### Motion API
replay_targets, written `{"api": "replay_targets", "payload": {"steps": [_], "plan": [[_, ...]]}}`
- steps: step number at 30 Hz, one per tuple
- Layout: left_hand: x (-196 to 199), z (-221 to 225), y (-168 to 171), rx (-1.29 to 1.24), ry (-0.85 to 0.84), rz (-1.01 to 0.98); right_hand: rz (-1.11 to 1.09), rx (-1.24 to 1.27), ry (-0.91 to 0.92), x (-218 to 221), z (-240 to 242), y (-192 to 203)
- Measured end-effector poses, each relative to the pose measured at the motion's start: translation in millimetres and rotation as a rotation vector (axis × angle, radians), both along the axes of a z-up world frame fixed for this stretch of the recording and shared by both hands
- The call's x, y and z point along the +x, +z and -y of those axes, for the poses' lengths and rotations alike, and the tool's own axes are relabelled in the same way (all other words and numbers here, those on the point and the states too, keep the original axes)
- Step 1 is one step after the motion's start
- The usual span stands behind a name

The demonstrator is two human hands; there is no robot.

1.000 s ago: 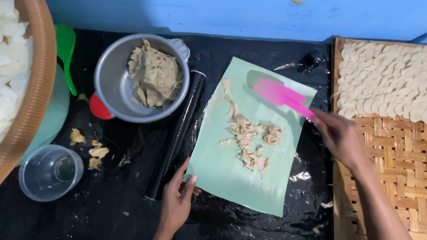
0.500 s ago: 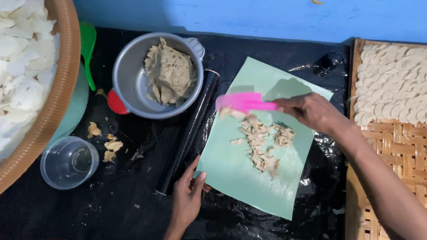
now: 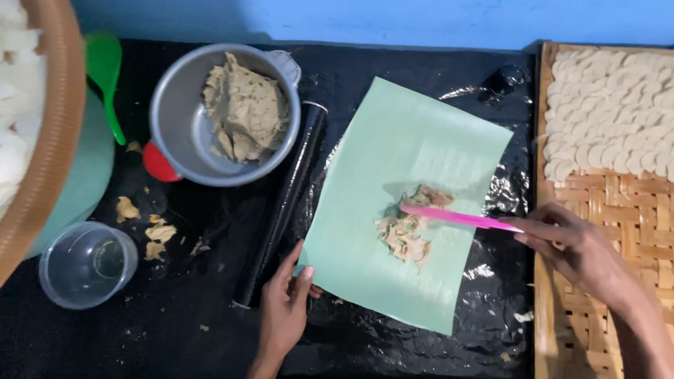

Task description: Transferring small round dough discs from a template sheet to a drying tray using a spatula.

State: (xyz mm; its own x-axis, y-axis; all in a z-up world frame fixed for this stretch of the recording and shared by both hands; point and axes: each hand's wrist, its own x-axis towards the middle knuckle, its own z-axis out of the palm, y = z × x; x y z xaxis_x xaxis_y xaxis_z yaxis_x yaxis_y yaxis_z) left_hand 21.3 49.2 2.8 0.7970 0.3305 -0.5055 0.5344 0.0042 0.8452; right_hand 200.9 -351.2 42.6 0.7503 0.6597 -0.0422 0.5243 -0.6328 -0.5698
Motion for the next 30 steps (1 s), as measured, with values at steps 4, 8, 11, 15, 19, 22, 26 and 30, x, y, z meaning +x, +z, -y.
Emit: {"api": "replay_targets", "payload": {"steps": [4,8,11,15,19,22,26,30], "plan": [[-1,2,-4,-0.004,-0.007,0.051,-0.031,-0.076,-0.263,-32,24,-13],[1,4,-5,0.002,0.017,0.050,0.035,-0.033,-0.514,-51,27,-41],[1,5,-6,-0.006,0.029,0.058,-0.143,-0.176,-0.658,-62,-4,-41],[-4,5,-13,-0.010,0.031,0.116,0.081,0.065,-0.414,-84,-34,-42],[-3,4,-10,-0.017,0.016,0.098,0.010,-0.083,-0.431,-119,-56,-11],[0,6,-8,-0.039,0.034,0.129,0.008,-0.385,-0.339,-151,-57,-25],[1,5,-5,0.023,0.003,0.037,0.095,-0.357,-0.235,-167,-64,-25],[2,6,-2,0.047,-0.010,0.027,-0.179,-0.174,-0.455,-172,-55,-15]]}}
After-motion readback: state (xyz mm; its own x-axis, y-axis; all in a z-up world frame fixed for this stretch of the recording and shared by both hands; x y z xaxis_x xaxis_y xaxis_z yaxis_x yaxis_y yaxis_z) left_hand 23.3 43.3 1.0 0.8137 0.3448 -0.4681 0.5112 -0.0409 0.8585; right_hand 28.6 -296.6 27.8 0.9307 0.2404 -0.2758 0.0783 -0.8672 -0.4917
